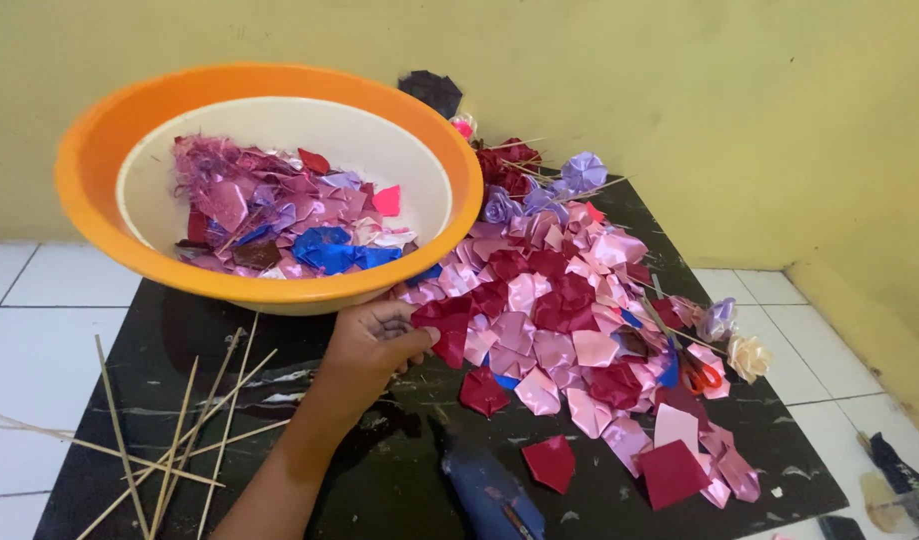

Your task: The person is folding small pieces of colored paper into petals and using a hot glue gun to assemble them into decorative flowers.

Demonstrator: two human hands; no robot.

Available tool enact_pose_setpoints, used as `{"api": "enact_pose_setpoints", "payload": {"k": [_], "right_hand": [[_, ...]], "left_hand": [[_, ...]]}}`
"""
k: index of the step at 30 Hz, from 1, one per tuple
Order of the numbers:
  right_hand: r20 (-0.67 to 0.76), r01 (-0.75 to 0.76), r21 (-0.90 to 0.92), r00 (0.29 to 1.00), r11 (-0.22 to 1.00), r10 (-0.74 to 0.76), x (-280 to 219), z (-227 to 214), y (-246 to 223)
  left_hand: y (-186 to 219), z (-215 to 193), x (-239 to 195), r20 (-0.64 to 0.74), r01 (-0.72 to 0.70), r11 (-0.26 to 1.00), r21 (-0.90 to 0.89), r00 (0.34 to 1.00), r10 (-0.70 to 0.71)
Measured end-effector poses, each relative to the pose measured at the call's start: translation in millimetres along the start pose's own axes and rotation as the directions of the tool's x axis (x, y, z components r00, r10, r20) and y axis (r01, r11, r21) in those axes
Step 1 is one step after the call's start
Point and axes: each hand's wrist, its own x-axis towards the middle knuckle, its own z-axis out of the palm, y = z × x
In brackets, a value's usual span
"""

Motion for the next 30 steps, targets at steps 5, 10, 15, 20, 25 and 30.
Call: {"api": "enact_pose_setpoints", "payload": {"k": [5, 10, 15, 20, 25, 30], "right_hand": [[-0.005, 0.016, 0.004, 1.0, 1.0, -0.016, 105.9, -46.4, -146.8], [-0.011, 0.043, 0.007, 0.999, 0.999, -0.043, 128.0, -58.4, -185.7], [0.003, 0.08, 0.015, 0.997, 0.997, -0.08, 155.3, -61.3, -200.2], [0.025, 0.097, 0.035, 0.995, 0.995, -0.097, 172.9, -61.8, -212.3], [0.028, 0.096, 0.04, 0.995, 0.995, -0.097, 229.0, -69.7, -238.8], [0.076, 0.396, -0.319, 0.916, 0.861, -0.394, 332.9, -51.9, -238.8]], "left_hand": [[-1.0, 0.5, -0.7, -0.022, 0.011, 1.0, 0.019, 1.0, -0.01], [7.3, 2.6, -2.8, -0.037, -0.01, 0.999, 0.036, 0.999, 0.011], [2.2, 2.4, -0.8, -0.021, 0.011, 1.0, 0.02, 1.0, -0.011], [5.5, 6.3, -6.4, -0.046, 0.075, 0.997, 0.011, 0.996, -0.075], [6.6, 4.8, -7.0, 0.001, 0.17, 0.985, -0.019, 0.985, -0.17], [2.0, 3.2, -5.0, -0.045, 0.19, 0.982, 0.004, 0.981, -0.19]]}}
